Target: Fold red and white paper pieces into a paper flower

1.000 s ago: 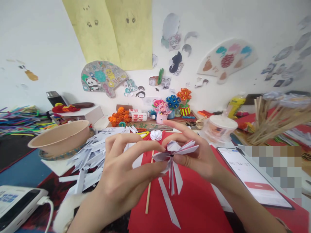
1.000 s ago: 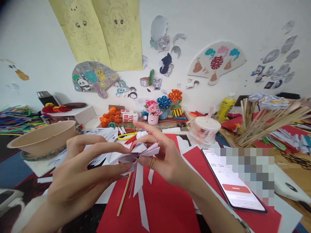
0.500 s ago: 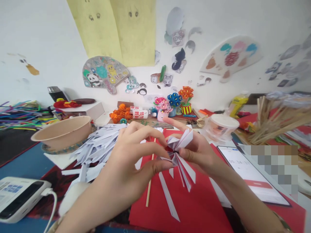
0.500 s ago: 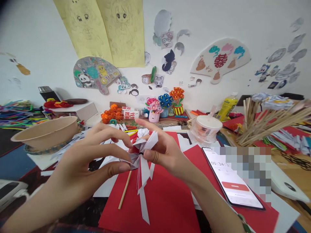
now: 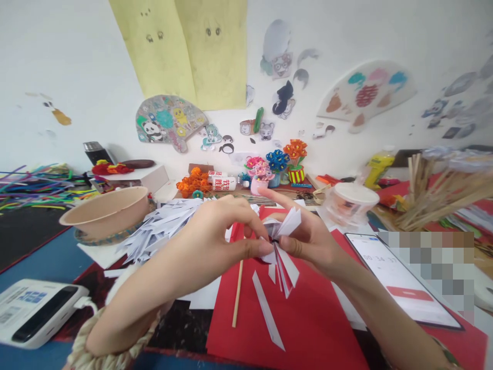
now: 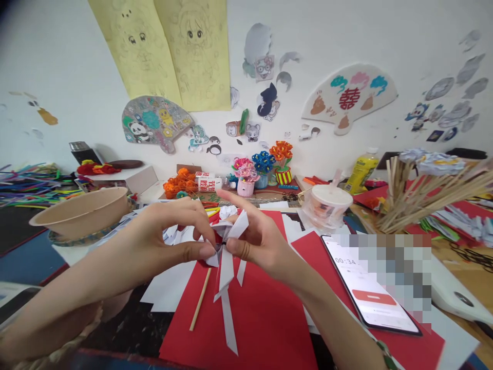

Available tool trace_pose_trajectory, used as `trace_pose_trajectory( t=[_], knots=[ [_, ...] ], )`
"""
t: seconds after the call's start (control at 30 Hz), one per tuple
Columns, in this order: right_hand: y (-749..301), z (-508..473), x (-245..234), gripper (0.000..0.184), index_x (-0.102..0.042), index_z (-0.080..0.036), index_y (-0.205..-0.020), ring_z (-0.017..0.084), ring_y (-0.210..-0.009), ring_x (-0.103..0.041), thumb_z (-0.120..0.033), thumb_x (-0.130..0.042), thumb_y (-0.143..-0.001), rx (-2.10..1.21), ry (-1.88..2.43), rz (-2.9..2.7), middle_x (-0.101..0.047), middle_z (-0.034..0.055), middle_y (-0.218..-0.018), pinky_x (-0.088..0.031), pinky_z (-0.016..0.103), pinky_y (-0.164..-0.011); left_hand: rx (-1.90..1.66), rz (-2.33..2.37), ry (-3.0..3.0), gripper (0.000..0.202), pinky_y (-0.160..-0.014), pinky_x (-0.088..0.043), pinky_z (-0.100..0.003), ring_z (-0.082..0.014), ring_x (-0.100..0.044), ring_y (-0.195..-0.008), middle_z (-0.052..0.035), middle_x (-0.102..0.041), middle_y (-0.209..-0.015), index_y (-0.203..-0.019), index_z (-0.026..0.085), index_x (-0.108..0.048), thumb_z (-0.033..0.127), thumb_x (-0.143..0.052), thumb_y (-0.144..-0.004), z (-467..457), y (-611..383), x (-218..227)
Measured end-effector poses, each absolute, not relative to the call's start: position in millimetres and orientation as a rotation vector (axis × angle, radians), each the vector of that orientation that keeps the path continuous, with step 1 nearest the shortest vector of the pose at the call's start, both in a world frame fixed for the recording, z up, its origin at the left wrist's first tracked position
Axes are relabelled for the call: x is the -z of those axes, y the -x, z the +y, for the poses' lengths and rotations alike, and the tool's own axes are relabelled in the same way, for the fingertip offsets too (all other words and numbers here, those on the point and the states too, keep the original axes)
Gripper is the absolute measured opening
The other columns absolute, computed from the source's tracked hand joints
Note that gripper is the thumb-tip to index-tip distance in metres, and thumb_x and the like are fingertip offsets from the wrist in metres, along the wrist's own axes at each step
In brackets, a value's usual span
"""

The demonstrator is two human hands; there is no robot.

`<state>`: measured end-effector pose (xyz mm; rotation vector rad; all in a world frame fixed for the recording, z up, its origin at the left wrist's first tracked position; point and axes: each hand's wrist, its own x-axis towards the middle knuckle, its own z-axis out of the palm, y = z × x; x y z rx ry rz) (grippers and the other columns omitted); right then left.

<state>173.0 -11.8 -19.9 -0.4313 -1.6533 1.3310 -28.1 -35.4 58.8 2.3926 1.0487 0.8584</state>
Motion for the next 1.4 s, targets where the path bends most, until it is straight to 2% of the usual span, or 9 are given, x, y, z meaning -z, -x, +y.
trace_pose_trajectory(
  t=[0.13, 0.23, 0.37, 0.43, 0.57, 0.77, 0.97, 1.17, 1.4],
  knots=[
    [-170, -13, 18, 0.072, -0.042, -0.029, -0.149, 0.022, -0.083, -0.071, -0.046, -0.073, -0.087, -1.202, 0.473, -1.656, -0.073, 0.0034, -0.093, -0.06, 0.039, -0.082, -0.978, 1.239, -2.397, 0.015, -0.059, -0.042, -0.026, -0.0136, -0.058, -0.064, 0.0054, -0.068, -0.068, -0.068, 0.022, -0.069, 0.024, -0.083, -0.071, -36, 28, -59],
    [-165, -15, 18, 0.061, -0.051, -0.028, -0.14, 0.02, -0.085, -0.071, -0.04, -0.076, -0.086, -1.062, 0.513, -1.633, -0.073, 0.003, -0.094, -0.06, 0.035, -0.08, -1.258, 1.356, -2.569, 0.019, -0.065, -0.042, -0.03, -0.0168, -0.06, -0.071, 0.0028, -0.07, -0.072, -0.067, 0.02, -0.065, 0.023, -0.083, -0.073, -42, 27, -49],
    [-158, -18, 22, 0.048, -0.06, -0.029, -0.129, 0.022, -0.093, -0.072, -0.036, -0.077, -0.085, -0.851, 0.56, -1.575, -0.074, 0.0049, -0.104, -0.062, 0.036, -0.079, -1.753, 1.401, -2.802, 0.008, -0.067, -0.039, -0.035, -0.0179, -0.054, -0.07, 0.0005, -0.071, -0.074, -0.079, 0.025, -0.072, 0.02, -0.074, -0.085, -52, 26, -25],
    [-155, -19, 24, 0.041, -0.064, -0.029, -0.125, 0.023, -0.096, -0.073, -0.034, -0.076, -0.086, -0.732, 0.578, -1.561, -0.074, 0.0056, -0.11, -0.063, 0.037, -0.08, -1.828, 1.415, -2.808, 0.012, -0.067, -0.04, -0.035, -0.0178, -0.052, -0.071, 0.0005, -0.072, -0.078, -0.088, 0.027, -0.074, 0.016, -0.072, -0.085, -56, 26, -17],
    [-154, -22, 24, 0.033, -0.07, -0.031, -0.119, 0.024, -0.098, -0.073, -0.027, -0.075, -0.087, -0.562, 0.597, -1.593, -0.077, 0.0038, -0.109, -0.064, 0.038, -0.08, -1.741, 1.346, -2.824, 0.023, -0.064, -0.042, -0.034, -0.0166, -0.05, -0.069, 0.0004, -0.072, -0.081, -0.101, 0.03, -0.073, 0.012, -0.071, -0.086, -57, 26, -11],
    [-154, -22, 29, 0.042, -0.068, -0.036, -0.125, 0.025, -0.108, -0.071, -0.02, -0.074, -0.087, -0.442, 0.566, -1.637, -0.075, 0.0026, -0.118, -0.061, 0.041, -0.091, -1.734, 1.197, -2.689, 0.019, -0.062, -0.044, -0.032, -0.0151, -0.05, -0.069, 0.0016, -0.07, -0.079, -0.089, 0.028, -0.073, 0.01, -0.071, -0.085, -52, 27, -12],
    [-153, -25, 28, 0.041, -0.068, -0.037, -0.123, 0.023, -0.107, -0.07, -0.017, -0.073, -0.088, -0.408, 0.569, -1.619, -0.074, 0.001, -0.116, -0.06, 0.037, -0.09, -1.741, 1.125, -2.648, 0.023, -0.06, -0.043, -0.031, -0.0149, -0.051, -0.07, 0.0013, -0.069, -0.081, -0.095, 0.03, -0.074, 0.01, -0.07, -0.086, -54, 26, -14],
    [-156, -19, 26, 0.031, -0.069, -0.032, -0.123, 0.027, -0.117, -0.066, -0.031, -0.068, -0.093, -0.632, 0.568, -1.627, -0.071, 0.0057, -0.122, -0.057, 0.043, -0.096, -1.803, 1.096, -2.31, 0.024, -0.071, -0.048, -0.033, -0.0181, -0.06, -0.084, 0.0003, -0.069, -0.089, -0.105, 0.032, -0.07, 0.014, -0.069, -0.089, -53, 36, -12],
    [-160, -10, 31, 0.041, -0.066, -0.032, -0.128, 0.026, -0.107, -0.07, -0.043, -0.071, -0.089, -0.965, 0.516, -1.625, -0.073, 0.007, -0.121, -0.061, 0.039, -0.087, -1.487, 0.938, -2.177, 0.021, -0.07, -0.046, -0.027, -0.015, -0.057, -0.08, -0.0008, -0.069, -0.094, -0.106, 0.028, -0.071, 0.03, -0.075, -0.086, -41, 40, -9]
  ],
)
